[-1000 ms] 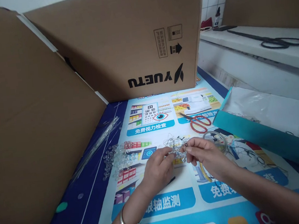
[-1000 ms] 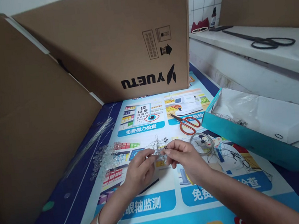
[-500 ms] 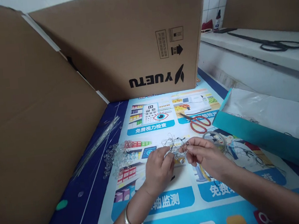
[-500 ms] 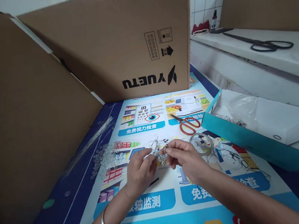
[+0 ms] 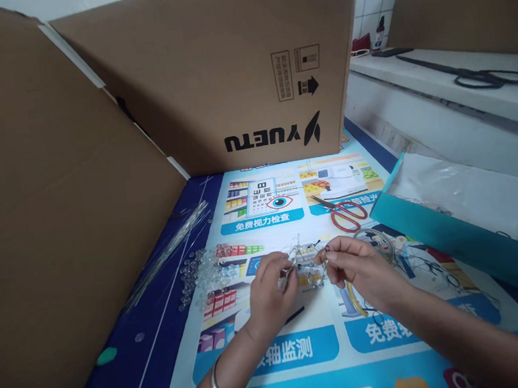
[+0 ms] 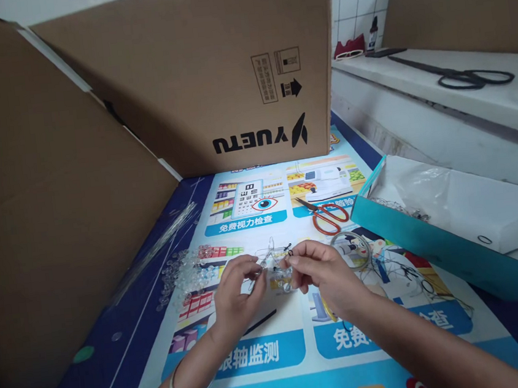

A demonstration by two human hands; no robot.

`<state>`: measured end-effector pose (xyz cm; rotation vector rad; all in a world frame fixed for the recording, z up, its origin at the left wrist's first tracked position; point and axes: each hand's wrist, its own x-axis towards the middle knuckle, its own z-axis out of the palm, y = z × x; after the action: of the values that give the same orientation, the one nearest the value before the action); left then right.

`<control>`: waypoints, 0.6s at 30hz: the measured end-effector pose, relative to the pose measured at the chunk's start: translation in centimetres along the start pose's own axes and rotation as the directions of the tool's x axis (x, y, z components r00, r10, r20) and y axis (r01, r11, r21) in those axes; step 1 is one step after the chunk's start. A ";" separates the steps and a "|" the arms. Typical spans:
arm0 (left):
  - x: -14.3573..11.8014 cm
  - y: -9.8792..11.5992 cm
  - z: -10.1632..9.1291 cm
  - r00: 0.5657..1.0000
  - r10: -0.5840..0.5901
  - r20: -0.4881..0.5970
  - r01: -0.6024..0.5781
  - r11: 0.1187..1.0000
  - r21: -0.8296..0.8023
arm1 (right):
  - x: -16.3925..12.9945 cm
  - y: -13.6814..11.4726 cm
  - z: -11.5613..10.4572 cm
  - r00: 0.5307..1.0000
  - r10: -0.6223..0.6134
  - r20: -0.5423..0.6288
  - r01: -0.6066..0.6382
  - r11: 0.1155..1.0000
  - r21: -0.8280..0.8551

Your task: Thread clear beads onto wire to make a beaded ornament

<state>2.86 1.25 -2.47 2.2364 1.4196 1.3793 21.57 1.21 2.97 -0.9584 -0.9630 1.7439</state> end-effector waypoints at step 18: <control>1.5 0.8 -1.3 0.840 -0.513 0.175 0.538 0.751 -0.383 | 2.2 -2.8 1.1 0.994 0.050 0.102 -0.035 0.989 -0.143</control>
<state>2.56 1.58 -0.31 1.4387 1.4138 1.2492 20.88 3.84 5.43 -0.9911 -1.1545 1.7949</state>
